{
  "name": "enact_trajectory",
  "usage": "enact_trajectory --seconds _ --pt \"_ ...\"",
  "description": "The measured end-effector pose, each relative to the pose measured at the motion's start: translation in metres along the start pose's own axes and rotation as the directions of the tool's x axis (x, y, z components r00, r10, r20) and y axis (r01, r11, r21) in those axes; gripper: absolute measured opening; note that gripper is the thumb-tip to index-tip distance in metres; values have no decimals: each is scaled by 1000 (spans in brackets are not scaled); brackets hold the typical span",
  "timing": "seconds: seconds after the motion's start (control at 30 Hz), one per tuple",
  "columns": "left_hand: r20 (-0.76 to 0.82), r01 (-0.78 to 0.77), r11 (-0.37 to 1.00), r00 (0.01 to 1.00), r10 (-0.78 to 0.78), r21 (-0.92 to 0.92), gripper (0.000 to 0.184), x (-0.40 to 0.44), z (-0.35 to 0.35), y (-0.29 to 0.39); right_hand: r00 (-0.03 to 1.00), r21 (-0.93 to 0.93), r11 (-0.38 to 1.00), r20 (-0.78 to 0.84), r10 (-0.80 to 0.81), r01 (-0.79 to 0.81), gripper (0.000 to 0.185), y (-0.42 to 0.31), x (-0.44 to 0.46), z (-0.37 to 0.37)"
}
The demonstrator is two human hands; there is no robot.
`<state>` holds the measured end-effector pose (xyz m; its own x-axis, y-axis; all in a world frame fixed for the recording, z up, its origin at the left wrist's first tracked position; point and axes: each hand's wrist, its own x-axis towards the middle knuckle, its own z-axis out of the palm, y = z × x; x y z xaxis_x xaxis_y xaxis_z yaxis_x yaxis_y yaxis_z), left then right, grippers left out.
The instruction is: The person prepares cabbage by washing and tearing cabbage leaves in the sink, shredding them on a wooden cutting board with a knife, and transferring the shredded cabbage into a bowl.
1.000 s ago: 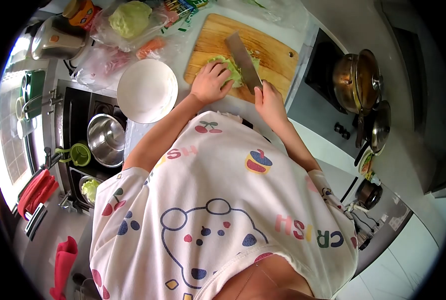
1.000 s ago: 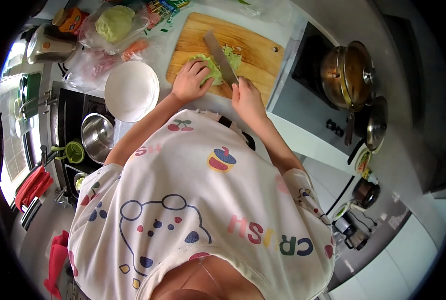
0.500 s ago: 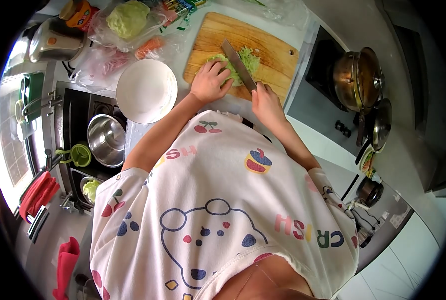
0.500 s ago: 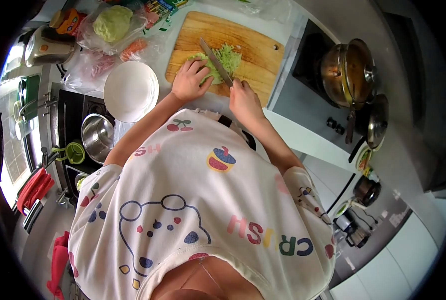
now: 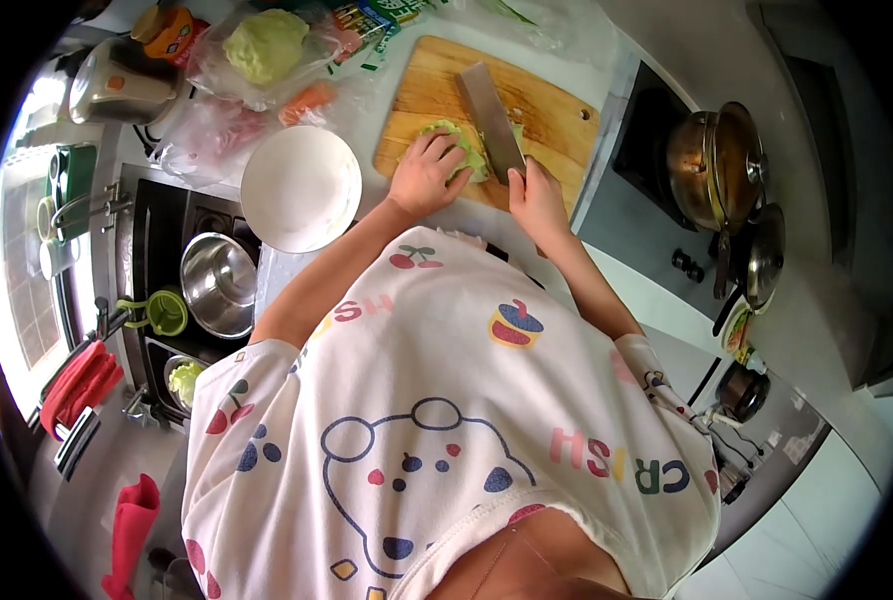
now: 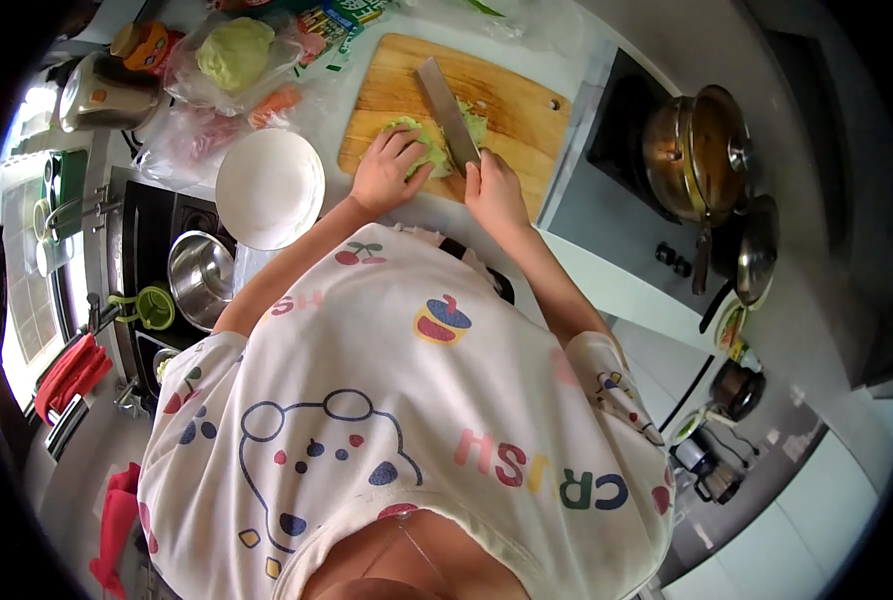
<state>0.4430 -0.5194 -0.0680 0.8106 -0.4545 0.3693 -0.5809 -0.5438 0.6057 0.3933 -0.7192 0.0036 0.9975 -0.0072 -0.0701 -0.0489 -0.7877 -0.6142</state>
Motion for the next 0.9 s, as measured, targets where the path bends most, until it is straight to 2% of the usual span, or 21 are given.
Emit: enact_trajectory --seconds 0.23,0.53,0.63,0.73,0.9 --pt "-30 -20 1000 999 21 6 24 0 2 -1 995 -103 995 98 -4 14 18 -15 -21 -16" --pt "-32 -22 1000 999 23 11 22 1 0 0 989 -123 992 145 19 -1 21 -16 -22 -15" --pt "-26 -10 1000 1000 10 14 22 1 0 0 977 -146 988 196 83 -55 23 -21 -19 -14" --pt "-15 14 1000 1000 -14 13 22 1 0 1 968 -185 978 208 137 -99 24 -19 -18 -6" --pt "-20 -11 1000 1000 11 20 24 2 1 1 976 -152 984 183 119 -91 22 -15 -11 4"
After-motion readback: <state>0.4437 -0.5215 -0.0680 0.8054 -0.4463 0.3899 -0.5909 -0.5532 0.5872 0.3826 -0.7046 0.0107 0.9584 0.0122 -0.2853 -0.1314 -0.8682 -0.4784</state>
